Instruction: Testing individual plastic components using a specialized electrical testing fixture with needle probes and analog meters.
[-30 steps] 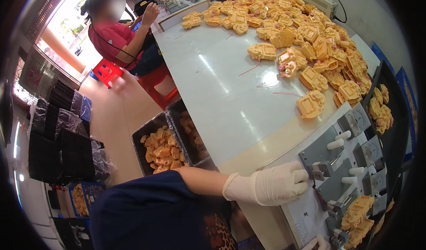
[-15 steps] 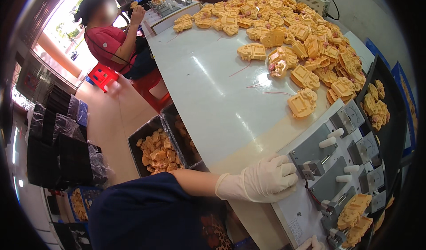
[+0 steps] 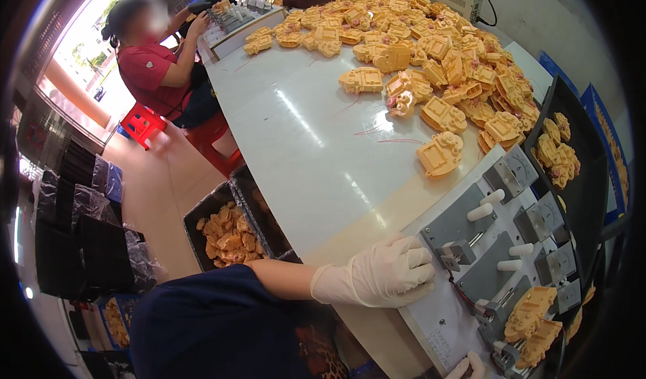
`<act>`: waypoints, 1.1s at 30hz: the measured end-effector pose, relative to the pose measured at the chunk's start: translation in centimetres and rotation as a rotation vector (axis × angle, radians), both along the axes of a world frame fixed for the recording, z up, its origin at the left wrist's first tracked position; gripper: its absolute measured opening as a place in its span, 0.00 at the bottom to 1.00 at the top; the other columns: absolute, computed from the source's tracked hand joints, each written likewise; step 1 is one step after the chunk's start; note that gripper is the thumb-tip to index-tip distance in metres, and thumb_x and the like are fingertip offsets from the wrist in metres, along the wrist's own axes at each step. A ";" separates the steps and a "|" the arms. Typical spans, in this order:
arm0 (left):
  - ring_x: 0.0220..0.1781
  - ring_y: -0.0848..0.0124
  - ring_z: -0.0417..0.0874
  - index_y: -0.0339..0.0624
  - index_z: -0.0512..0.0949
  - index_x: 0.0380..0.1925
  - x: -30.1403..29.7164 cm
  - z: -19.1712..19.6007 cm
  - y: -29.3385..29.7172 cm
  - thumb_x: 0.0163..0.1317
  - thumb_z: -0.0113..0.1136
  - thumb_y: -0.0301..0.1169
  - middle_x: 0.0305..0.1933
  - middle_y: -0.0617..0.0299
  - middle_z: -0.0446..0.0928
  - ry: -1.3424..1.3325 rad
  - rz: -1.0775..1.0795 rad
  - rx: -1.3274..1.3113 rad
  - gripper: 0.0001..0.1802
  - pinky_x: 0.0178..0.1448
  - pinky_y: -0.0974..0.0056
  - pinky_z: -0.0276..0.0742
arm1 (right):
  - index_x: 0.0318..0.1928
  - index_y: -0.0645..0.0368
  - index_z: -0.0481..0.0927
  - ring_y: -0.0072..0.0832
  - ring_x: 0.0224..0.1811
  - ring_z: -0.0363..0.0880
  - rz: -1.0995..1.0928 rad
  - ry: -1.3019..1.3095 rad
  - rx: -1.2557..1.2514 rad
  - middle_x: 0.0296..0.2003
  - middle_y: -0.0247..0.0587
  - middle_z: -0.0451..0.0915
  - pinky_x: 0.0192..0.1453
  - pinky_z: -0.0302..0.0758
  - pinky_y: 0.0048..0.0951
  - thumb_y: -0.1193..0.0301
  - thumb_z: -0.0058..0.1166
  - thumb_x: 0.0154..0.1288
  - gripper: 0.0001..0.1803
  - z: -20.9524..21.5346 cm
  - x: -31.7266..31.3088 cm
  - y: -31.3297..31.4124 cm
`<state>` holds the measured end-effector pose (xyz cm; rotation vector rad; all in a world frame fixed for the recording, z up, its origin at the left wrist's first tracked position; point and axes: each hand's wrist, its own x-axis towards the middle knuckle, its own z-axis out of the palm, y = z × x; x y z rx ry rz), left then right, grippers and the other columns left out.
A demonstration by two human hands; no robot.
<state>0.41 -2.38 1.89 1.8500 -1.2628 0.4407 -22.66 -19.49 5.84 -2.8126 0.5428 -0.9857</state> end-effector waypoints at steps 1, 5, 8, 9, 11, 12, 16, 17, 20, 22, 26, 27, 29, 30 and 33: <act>0.39 0.63 0.76 0.46 0.75 0.30 0.1 0.1 0.0 0.55 0.68 0.34 0.35 0.63 0.74 -0.002 -0.002 0.000 0.10 0.44 0.60 0.74 | 0.37 0.56 0.87 0.44 0.35 0.82 -0.010 -0.002 -0.006 0.32 0.44 0.84 0.42 0.77 0.41 0.67 0.63 0.67 0.06 0.1 0.2 0.0; 0.36 0.64 0.75 0.47 0.75 0.29 0.3 0.2 -0.1 0.54 0.68 0.32 0.32 0.65 0.72 -0.005 -0.005 -0.008 0.10 0.41 0.61 0.74 | 0.36 0.57 0.87 0.45 0.34 0.82 0.018 -0.009 0.044 0.31 0.46 0.84 0.42 0.77 0.41 0.69 0.63 0.66 0.05 0.6 0.4 0.1; 0.35 0.65 0.75 0.47 0.74 0.28 0.2 0.5 -0.2 0.54 0.68 0.32 0.32 0.65 0.72 0.015 -0.007 -0.032 0.10 0.41 0.62 0.74 | 0.36 0.56 0.87 0.44 0.34 0.82 0.000 -0.017 0.103 0.31 0.46 0.84 0.41 0.76 0.40 0.70 0.63 0.66 0.05 0.6 0.3 0.2; 0.35 0.65 0.75 0.47 0.74 0.28 0.2 0.5 -0.1 0.54 0.68 0.32 0.32 0.65 0.72 0.014 -0.021 -0.035 0.10 0.41 0.62 0.74 | 0.36 0.56 0.87 0.44 0.34 0.81 -0.007 -0.024 0.139 0.31 0.46 0.84 0.41 0.76 0.40 0.70 0.64 0.65 0.04 0.5 0.2 0.3; 0.34 0.65 0.75 0.47 0.75 0.27 0.1 0.4 0.1 0.54 0.69 0.31 0.31 0.65 0.72 0.032 -0.013 -0.009 0.10 0.40 0.62 0.74 | 0.36 0.56 0.87 0.43 0.34 0.81 -0.085 -0.047 0.159 0.31 0.45 0.84 0.40 0.76 0.39 0.69 0.64 0.65 0.05 0.3 0.5 1.0; 0.34 0.65 0.75 0.47 0.75 0.27 0.0 0.4 0.1 0.54 0.69 0.31 0.31 0.65 0.72 0.035 -0.021 -0.011 0.10 0.40 0.62 0.74 | 0.36 0.55 0.88 0.43 0.35 0.81 -0.153 -0.068 0.182 0.32 0.45 0.84 0.40 0.76 0.38 0.68 0.64 0.65 0.05 0.2 0.6 1.3; 0.34 0.64 0.75 0.47 0.75 0.26 0.1 0.6 0.3 0.53 0.69 0.32 0.30 0.65 0.71 0.034 -0.009 0.011 0.10 0.38 0.61 0.74 | 0.36 0.55 0.88 0.41 0.36 0.80 -0.202 -0.056 0.235 0.32 0.44 0.84 0.39 0.75 0.38 0.68 0.65 0.65 0.05 0.0 0.5 1.6; 0.34 0.64 0.75 0.47 0.75 0.26 0.2 0.7 0.3 0.53 0.69 0.32 0.30 0.65 0.71 0.035 -0.007 0.017 0.10 0.38 0.61 0.74 | 0.36 0.56 0.88 0.42 0.35 0.81 -0.183 -0.068 0.263 0.32 0.45 0.84 0.39 0.76 0.38 0.67 0.65 0.64 0.07 -0.1 0.6 1.4; 0.34 0.63 0.76 0.47 0.76 0.26 0.4 0.9 0.4 0.53 0.69 0.31 0.30 0.64 0.72 0.032 -0.017 0.038 0.09 0.38 0.60 0.74 | 0.38 0.61 0.84 0.34 0.34 0.78 -0.146 -0.100 0.426 0.32 0.42 0.82 0.39 0.75 0.32 0.74 0.62 0.65 0.04 -2.3 -0.7 -0.1; 0.34 0.62 0.76 0.47 0.77 0.26 0.5 1.2 -0.2 0.53 0.70 0.31 0.30 0.64 0.73 0.033 -0.054 0.015 0.08 0.38 0.60 0.74 | 0.41 0.67 0.81 0.23 0.34 0.74 -0.126 -0.138 0.569 0.35 0.38 0.80 0.40 0.72 0.24 0.80 0.57 0.68 0.03 -3.0 -2.4 -0.4; 0.34 0.61 0.77 0.50 0.80 0.27 0.7 0.9 -0.1 0.50 0.73 0.30 0.30 0.65 0.74 0.044 -0.079 0.035 0.09 0.39 0.60 0.74 | 0.42 0.66 0.81 0.21 0.32 0.73 -0.163 -0.171 0.581 0.34 0.36 0.78 0.38 0.71 0.22 0.80 0.60 0.66 0.05 -3.1 -1.4 -0.2; 0.34 0.61 0.77 0.50 0.80 0.28 0.7 0.7 0.0 0.49 0.73 0.30 0.29 0.65 0.74 0.031 -0.038 0.055 0.09 0.40 0.60 0.74 | 0.42 0.65 0.81 0.22 0.31 0.74 -0.113 -0.161 0.602 0.33 0.36 0.77 0.38 0.71 0.22 0.80 0.61 0.65 0.05 -3.3 -1.3 -0.4; 0.33 0.62 0.77 0.51 0.80 0.28 0.4 1.0 -0.2 0.49 0.74 0.29 0.29 0.66 0.75 0.037 -0.076 0.076 0.10 0.41 0.60 0.74 | 0.41 0.64 0.81 0.23 0.30 0.74 -0.162 -0.162 0.593 0.32 0.37 0.76 0.37 0.71 0.23 0.80 0.61 0.64 0.06 -3.7 -1.4 -0.4; 0.33 0.63 0.77 0.51 0.81 0.28 0.2 1.1 -0.5 0.49 0.74 0.29 0.29 0.67 0.75 0.032 -0.056 0.074 0.10 0.41 0.61 0.73 | 0.41 0.63 0.82 0.25 0.30 0.75 -0.160 -0.157 0.586 0.31 0.37 0.76 0.36 0.71 0.24 0.80 0.62 0.63 0.06 -3.4 -1.6 -0.3; 0.33 0.65 0.76 0.51 0.81 0.28 -0.2 0.8 -0.6 0.49 0.74 0.27 0.28 0.68 0.75 0.038 -0.043 0.095 0.09 0.41 0.62 0.72 | 0.40 0.62 0.83 0.28 0.29 0.76 -0.160 -0.143 0.536 0.32 0.39 0.76 0.36 0.71 0.26 0.80 0.62 0.63 0.06 -2.1 -0.9 0.3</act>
